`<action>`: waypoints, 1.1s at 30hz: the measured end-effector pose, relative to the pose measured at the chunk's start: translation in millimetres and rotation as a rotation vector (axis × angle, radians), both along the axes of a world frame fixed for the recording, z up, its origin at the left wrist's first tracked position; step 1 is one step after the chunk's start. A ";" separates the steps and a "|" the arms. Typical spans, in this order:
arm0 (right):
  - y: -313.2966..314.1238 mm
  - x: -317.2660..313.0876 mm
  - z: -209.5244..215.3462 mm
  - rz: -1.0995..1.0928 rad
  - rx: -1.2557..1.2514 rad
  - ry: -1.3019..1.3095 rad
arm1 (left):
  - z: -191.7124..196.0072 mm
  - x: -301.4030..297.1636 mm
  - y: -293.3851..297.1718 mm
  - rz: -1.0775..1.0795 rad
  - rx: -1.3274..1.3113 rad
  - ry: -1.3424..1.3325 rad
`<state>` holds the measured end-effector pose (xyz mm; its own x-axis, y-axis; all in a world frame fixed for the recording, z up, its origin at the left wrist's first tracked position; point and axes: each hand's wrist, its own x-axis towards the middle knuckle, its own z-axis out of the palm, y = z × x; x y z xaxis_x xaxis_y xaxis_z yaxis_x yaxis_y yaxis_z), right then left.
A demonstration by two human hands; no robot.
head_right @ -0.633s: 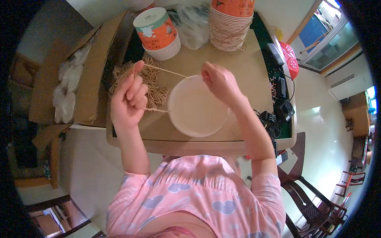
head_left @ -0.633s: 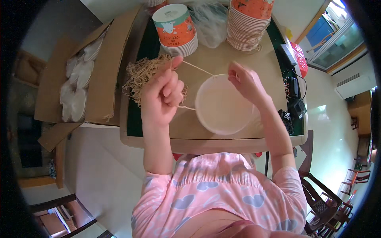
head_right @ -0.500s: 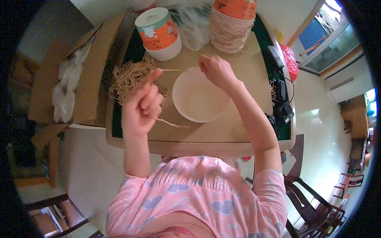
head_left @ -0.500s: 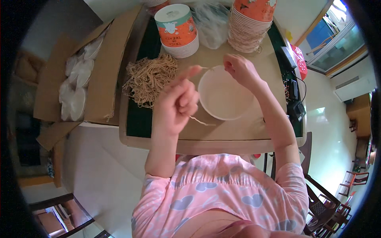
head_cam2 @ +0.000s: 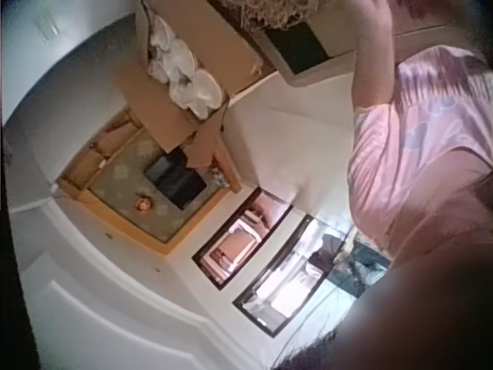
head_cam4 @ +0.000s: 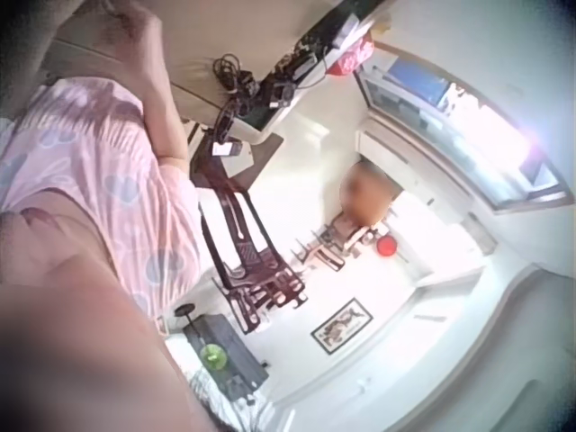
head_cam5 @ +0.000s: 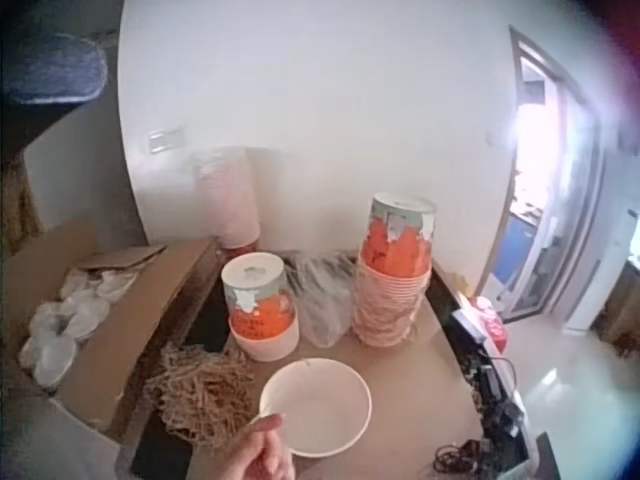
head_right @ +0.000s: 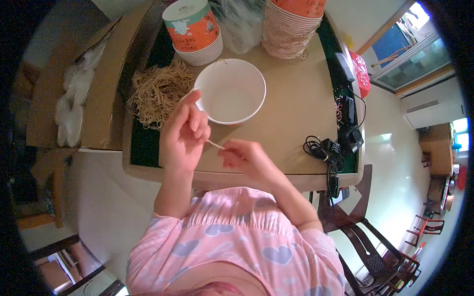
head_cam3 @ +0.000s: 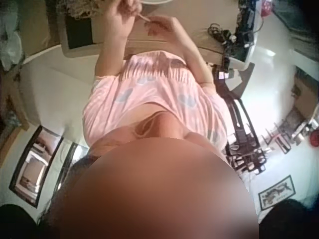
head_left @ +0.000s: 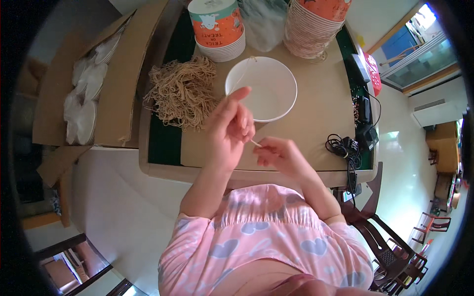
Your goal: Tying thin strings onto the rims of decorated paper cups.
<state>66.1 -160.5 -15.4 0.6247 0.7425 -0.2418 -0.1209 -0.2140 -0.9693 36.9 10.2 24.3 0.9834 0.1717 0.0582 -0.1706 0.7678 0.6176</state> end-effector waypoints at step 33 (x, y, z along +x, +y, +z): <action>0.0 -7.5 -70.6 -0.776 0.974 0.617 | -103.0 -49.9 -39.5 0.085 0.324 0.293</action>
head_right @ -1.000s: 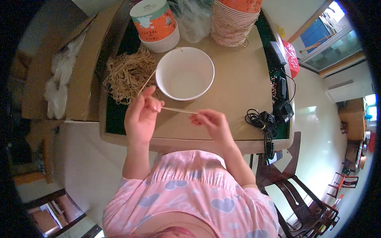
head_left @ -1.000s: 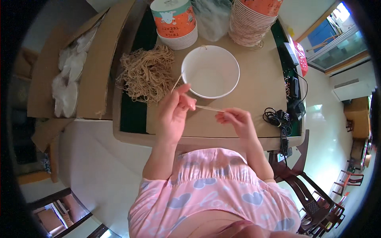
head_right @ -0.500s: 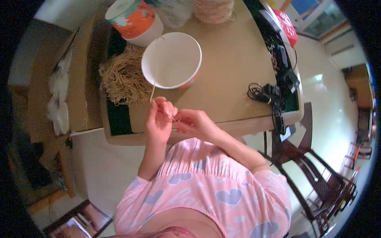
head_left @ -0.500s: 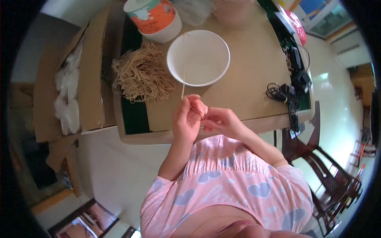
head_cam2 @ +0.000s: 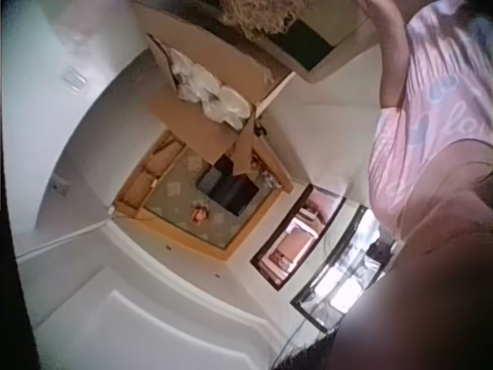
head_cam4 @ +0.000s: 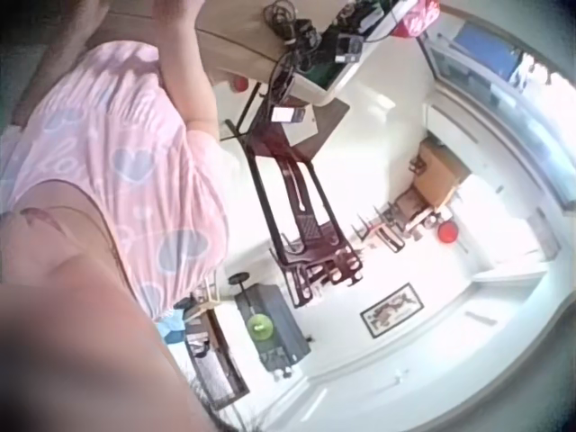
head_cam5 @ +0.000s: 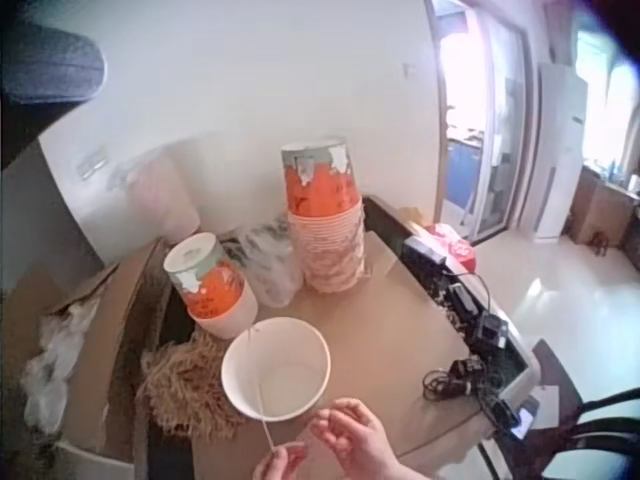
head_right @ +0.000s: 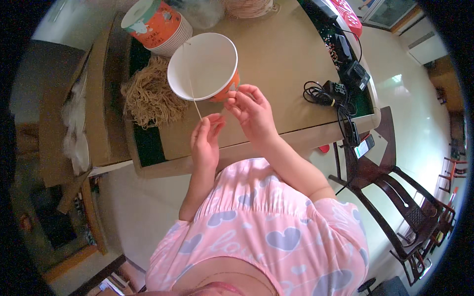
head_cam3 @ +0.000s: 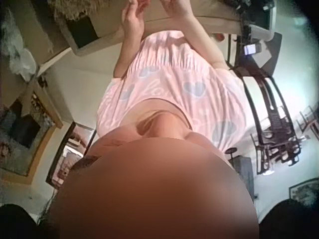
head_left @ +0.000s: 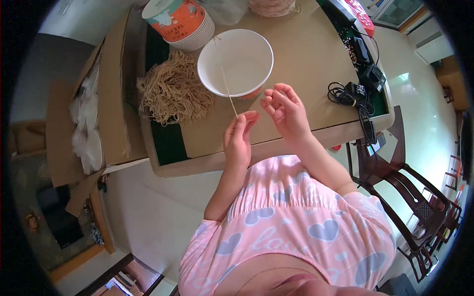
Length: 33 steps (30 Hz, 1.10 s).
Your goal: Tying thin strings onto the rims of decorated paper cups.
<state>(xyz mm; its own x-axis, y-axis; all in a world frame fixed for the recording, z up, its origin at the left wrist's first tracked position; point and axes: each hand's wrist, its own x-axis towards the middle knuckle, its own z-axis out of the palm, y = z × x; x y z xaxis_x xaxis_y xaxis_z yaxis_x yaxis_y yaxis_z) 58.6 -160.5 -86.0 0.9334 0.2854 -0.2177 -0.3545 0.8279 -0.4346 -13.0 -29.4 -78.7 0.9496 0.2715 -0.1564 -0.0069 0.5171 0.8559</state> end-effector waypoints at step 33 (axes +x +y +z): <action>-13.0 54.5 -23.7 -0.237 -0.464 -0.383 | 56.5 166.9 -16.9 -0.466 1.137 -0.001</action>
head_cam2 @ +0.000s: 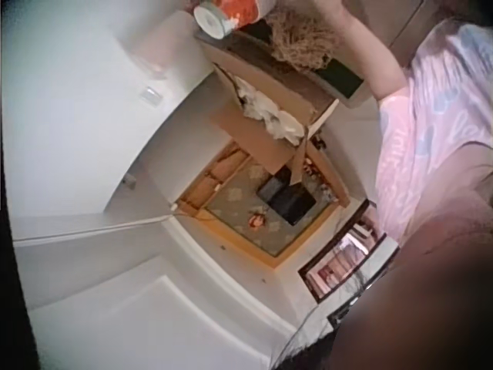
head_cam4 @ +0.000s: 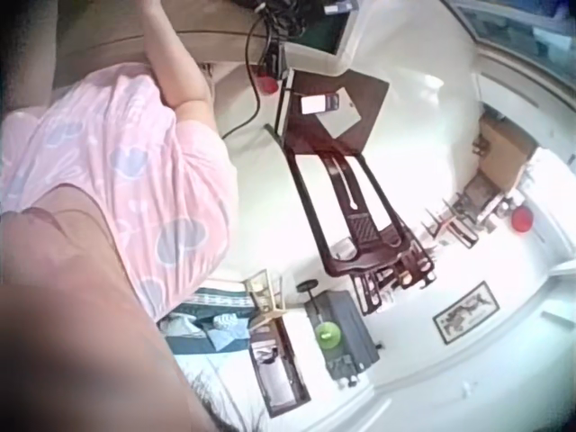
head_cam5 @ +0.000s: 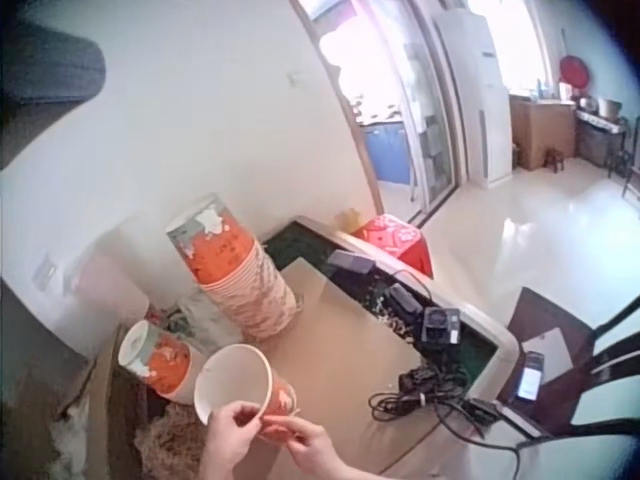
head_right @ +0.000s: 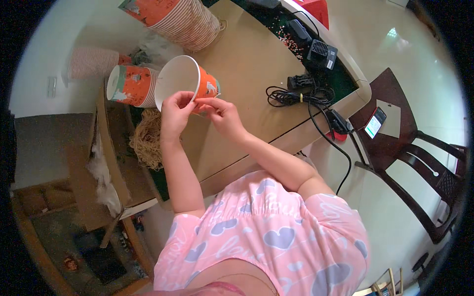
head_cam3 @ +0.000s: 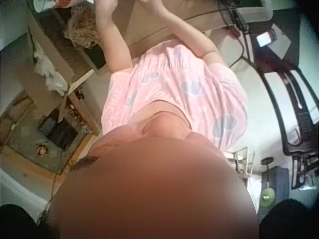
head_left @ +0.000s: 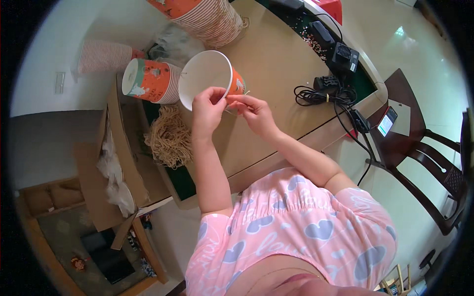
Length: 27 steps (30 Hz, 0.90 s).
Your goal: Tying thin strings onto the rims of decorated paper cups.
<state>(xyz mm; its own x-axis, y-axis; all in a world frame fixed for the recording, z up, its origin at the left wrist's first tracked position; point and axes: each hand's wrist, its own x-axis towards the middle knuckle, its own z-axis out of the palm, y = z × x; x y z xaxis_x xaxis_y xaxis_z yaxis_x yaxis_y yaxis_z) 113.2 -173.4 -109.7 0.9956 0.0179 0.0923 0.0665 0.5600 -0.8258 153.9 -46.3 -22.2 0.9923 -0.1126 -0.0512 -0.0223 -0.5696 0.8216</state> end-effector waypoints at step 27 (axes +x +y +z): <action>14.8 -28.3 1.1 0.057 -0.897 -0.323 | 5.2 -39.6 -5.2 0.260 0.123 -0.114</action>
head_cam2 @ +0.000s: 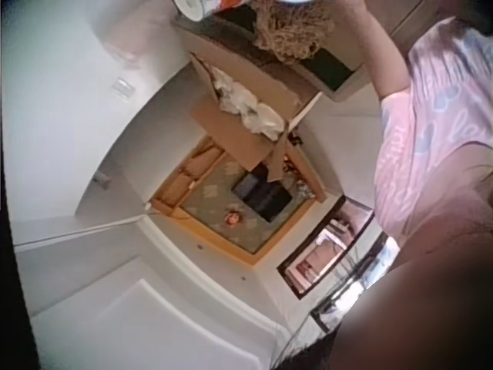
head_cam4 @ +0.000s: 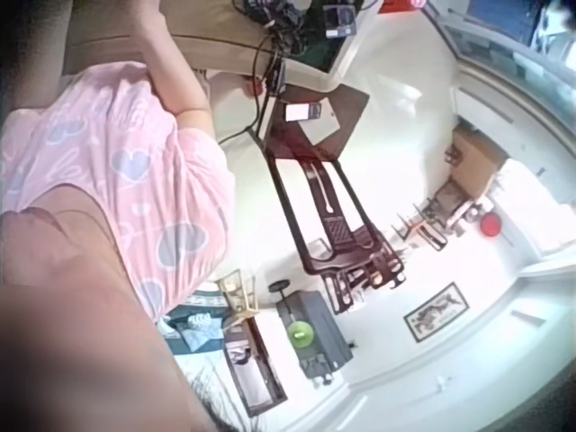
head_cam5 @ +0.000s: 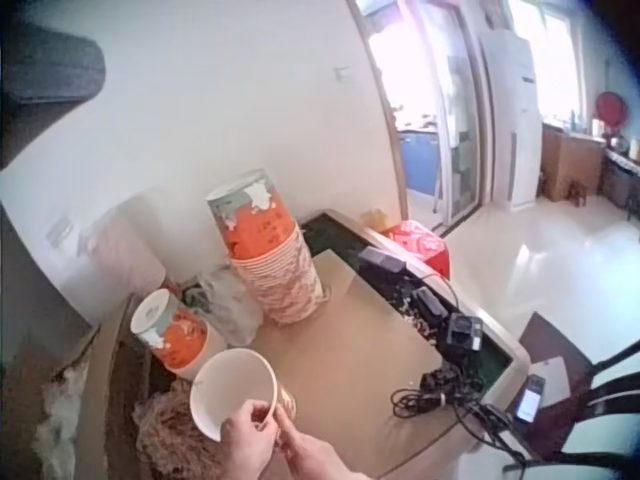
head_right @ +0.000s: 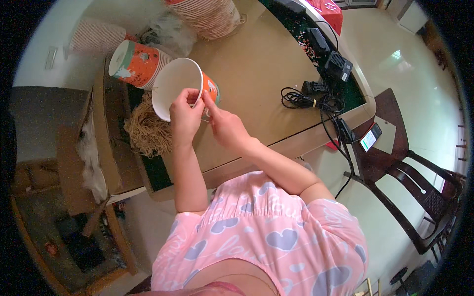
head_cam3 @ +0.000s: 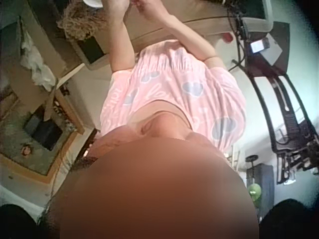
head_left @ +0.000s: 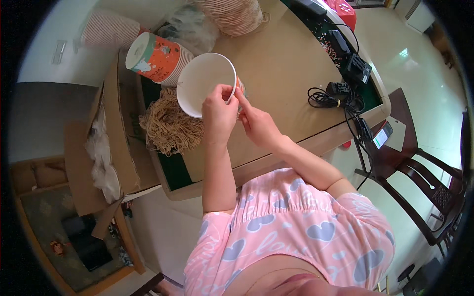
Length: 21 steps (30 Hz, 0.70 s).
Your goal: Tying thin strings onto the rims of decorated paper cups.
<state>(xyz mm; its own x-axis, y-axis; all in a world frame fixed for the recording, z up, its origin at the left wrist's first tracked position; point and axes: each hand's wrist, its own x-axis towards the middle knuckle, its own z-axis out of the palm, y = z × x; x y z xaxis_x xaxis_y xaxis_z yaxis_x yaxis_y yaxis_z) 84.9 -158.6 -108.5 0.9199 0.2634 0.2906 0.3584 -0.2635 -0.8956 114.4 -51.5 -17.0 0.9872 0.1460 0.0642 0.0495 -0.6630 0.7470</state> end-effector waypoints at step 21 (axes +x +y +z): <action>-49.0 -14.0 62.8 0.144 0.305 0.055 | 30.6 -63.5 17.3 -0.302 -0.014 -0.056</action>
